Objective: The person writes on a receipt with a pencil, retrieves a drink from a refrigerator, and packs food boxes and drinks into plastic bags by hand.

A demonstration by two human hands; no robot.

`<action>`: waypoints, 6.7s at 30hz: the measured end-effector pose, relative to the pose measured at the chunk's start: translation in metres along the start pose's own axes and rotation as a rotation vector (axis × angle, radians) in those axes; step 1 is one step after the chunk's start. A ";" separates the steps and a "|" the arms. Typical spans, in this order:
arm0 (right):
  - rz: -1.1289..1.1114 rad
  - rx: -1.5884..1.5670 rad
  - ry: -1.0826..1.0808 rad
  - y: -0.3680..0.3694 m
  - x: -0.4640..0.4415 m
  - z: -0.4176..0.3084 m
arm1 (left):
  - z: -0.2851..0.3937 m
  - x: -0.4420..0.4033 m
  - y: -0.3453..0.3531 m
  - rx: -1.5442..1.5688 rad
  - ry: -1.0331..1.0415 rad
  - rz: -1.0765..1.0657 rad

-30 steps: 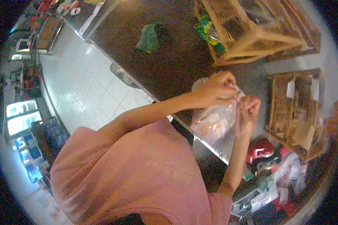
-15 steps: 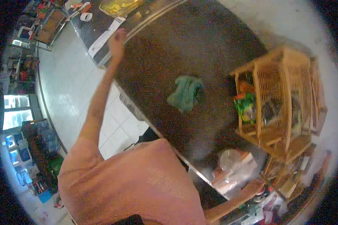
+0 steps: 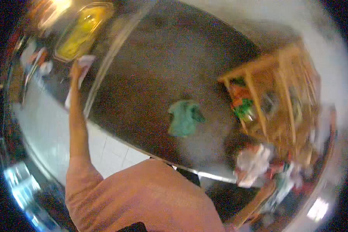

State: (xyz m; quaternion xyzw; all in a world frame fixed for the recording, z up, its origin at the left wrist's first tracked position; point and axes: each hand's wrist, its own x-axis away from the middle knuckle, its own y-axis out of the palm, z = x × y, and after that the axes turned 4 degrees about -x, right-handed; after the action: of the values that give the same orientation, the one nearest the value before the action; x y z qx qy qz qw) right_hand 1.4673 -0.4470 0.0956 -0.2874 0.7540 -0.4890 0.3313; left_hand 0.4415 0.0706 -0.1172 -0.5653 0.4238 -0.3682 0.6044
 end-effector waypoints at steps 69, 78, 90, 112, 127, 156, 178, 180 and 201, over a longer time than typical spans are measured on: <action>0.317 0.087 0.615 -0.250 -0.078 0.782 | 0.941 0.976 -0.341 0.633 0.588 -0.654; -0.283 -0.305 0.239 -0.212 -0.064 0.686 | 0.935 0.966 -0.329 0.599 0.785 -0.865; -0.327 0.098 0.537 -0.227 -0.050 0.687 | 0.940 0.985 -0.346 0.532 0.719 -0.698; -0.104 -0.127 0.151 -0.197 -0.062 0.695 | 0.911 0.965 -0.341 0.505 0.653 -0.707; 0.284 -0.445 0.966 -0.233 0.012 0.875 | 0.876 0.935 -0.316 0.730 0.742 -0.873; -0.224 -0.445 0.297 -0.026 0.040 0.300 | 0.822 0.952 -0.218 1.119 0.675 -1.507; 0.221 -1.260 0.513 0.027 0.038 0.034 | 0.562 0.686 -0.307 0.664 0.721 -0.606; 0.322 -0.812 0.222 0.060 0.038 -0.010 | 0.543 0.641 -0.292 0.566 0.804 -0.304; 0.159 -0.972 0.585 -0.073 0.054 0.207 | 0.899 0.922 -0.197 1.231 0.493 -1.869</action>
State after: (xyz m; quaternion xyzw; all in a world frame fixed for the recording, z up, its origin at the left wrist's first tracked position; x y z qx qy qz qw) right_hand 1.6037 -0.6280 0.0891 -0.2015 0.9719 -0.1189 -0.0256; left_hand 1.6241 -0.4655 -0.0086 -0.1802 -0.3070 -0.9190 0.1691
